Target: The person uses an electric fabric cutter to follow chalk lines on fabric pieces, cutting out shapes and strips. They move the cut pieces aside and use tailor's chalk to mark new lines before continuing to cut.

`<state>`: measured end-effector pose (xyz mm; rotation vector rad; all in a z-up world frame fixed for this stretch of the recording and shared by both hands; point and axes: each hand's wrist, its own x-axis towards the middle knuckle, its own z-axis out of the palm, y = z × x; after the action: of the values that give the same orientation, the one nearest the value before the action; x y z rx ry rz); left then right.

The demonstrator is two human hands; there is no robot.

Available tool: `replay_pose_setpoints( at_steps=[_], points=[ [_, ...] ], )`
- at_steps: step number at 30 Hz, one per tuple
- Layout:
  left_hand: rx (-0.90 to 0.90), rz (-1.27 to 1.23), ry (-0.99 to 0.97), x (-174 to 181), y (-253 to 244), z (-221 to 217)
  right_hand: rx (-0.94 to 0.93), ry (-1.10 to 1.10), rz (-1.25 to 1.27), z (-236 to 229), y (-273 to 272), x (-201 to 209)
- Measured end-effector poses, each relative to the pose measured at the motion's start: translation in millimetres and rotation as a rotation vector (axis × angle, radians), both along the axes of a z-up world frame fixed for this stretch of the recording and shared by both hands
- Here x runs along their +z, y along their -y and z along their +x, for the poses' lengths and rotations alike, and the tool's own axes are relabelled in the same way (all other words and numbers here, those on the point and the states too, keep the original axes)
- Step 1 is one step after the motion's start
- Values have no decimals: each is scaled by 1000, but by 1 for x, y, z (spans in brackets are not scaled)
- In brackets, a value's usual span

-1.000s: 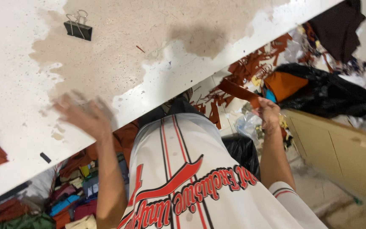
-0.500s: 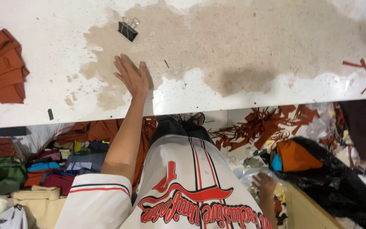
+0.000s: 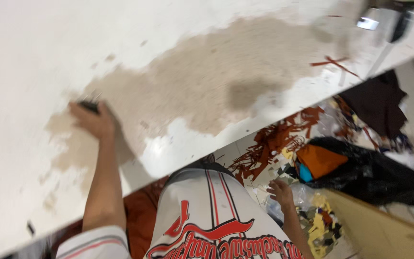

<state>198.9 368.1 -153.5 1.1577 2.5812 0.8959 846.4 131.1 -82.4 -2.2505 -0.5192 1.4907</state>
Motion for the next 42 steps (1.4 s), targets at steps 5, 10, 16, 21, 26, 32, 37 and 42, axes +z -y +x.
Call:
replay_pose_setpoints(
  at_steps=[5,10,16,21,26,32,37,42],
  points=[
    [31,-102,20,20,-18,2,-187,37,87,-6,-15,-9],
    [-24,-131,5,34,-41,27,-2,743,335,-12,-77,5],
    [147,-141,-102,25,-60,101,113,885,652,37,-232,31],
    [-104,-67,-214,21,-96,248,299,997,500,106,-360,16],
    [-409,-65,33,48,-140,412,522,977,534,140,-424,-7],
    [-362,-261,-25,71,-202,509,560,896,630,144,-472,3],
    [-306,-357,-87,68,-217,520,510,907,768,172,-622,-7],
    [-300,-361,-172,65,-220,521,481,999,594,217,-796,-36]
  ],
)
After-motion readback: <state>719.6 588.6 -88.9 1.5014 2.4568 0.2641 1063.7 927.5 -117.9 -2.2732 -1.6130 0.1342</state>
